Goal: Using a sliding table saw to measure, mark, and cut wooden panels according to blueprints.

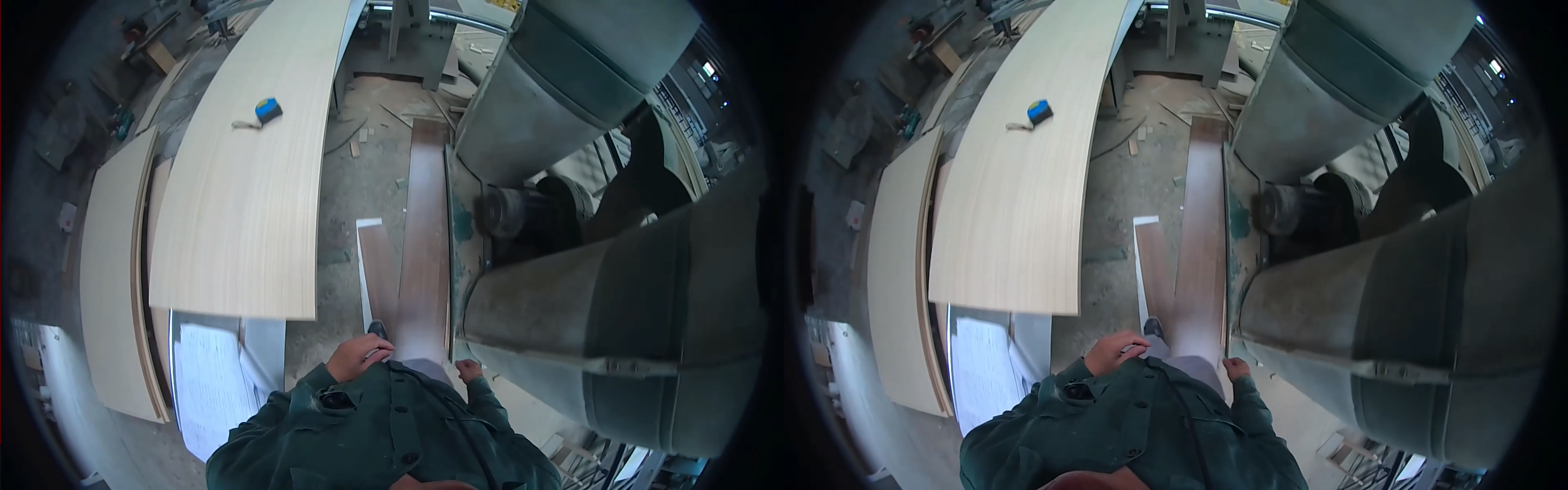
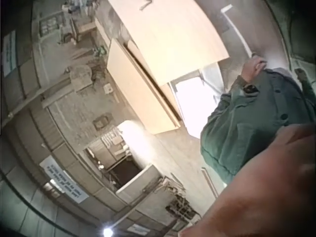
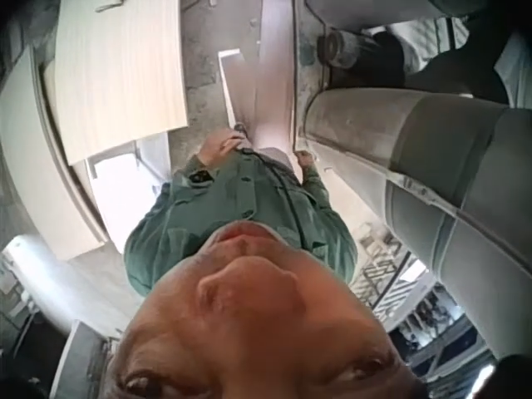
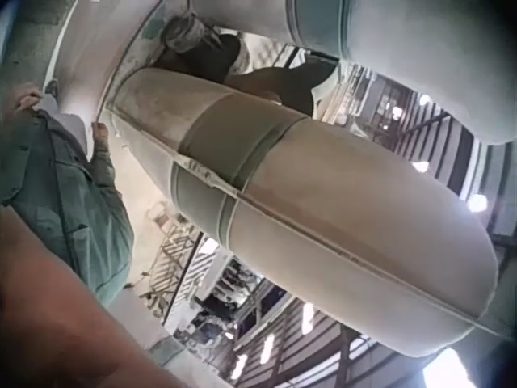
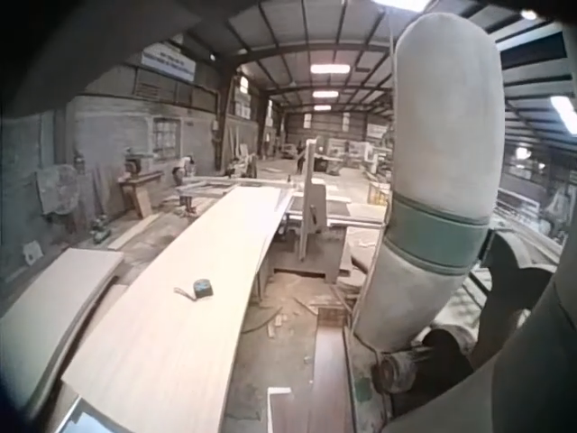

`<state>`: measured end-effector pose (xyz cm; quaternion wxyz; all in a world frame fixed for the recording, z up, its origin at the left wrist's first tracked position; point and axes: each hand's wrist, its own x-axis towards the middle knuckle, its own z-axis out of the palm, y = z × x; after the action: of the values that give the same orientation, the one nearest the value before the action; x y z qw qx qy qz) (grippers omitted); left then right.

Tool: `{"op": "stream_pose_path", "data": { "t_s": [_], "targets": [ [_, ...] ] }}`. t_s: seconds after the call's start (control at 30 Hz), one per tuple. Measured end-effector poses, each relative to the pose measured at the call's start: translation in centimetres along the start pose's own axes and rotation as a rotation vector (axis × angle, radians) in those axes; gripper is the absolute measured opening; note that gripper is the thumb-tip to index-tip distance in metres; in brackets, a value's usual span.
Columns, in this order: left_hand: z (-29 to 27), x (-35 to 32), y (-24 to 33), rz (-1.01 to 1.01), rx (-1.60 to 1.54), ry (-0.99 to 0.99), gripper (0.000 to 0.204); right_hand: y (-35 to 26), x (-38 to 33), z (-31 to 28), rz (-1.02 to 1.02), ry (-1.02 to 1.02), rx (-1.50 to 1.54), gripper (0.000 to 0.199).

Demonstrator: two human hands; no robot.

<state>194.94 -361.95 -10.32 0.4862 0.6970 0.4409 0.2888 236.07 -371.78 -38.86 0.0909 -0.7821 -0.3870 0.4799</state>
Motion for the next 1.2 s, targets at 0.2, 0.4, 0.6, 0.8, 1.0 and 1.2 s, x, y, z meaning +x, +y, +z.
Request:
{"op": "stream_pose_path", "data": {
  "t_s": [0.2,0.4,0.6,0.8,1.0,1.2],
  "targets": [
    [-9.9,27.6,-0.7,0.008,-0.053,0.076,0.016,-16.6,17.5,-10.5,0.238,-0.006,0.218,0.045],
    [-17.1,60.4,-4.2,0.052,0.011,0.110,0.015,-33.5,46.7,-22.5,0.148,-0.063,0.098,0.050],
    [-24.9,90.1,-5.4,0.050,0.066,0.123,0.018,-51.2,74.2,-33.8,-0.190,-0.025,-0.522,0.046],
    [-38.5,117.7,-4.3,0.059,0.106,0.316,0.017,-93.2,96.0,-47.5,-0.557,0.043,-0.138,0.039],
    [-55.1,147.2,-12.2,0.067,0.201,0.462,0.026,-124.3,119.8,-54.9,-0.735,0.265,0.086,0.031],
    [-76.3,179.5,-15.7,0.171,0.187,0.615,0.042,-147.0,140.1,-62.4,-0.660,0.376,0.087,0.032]
  ]
}}
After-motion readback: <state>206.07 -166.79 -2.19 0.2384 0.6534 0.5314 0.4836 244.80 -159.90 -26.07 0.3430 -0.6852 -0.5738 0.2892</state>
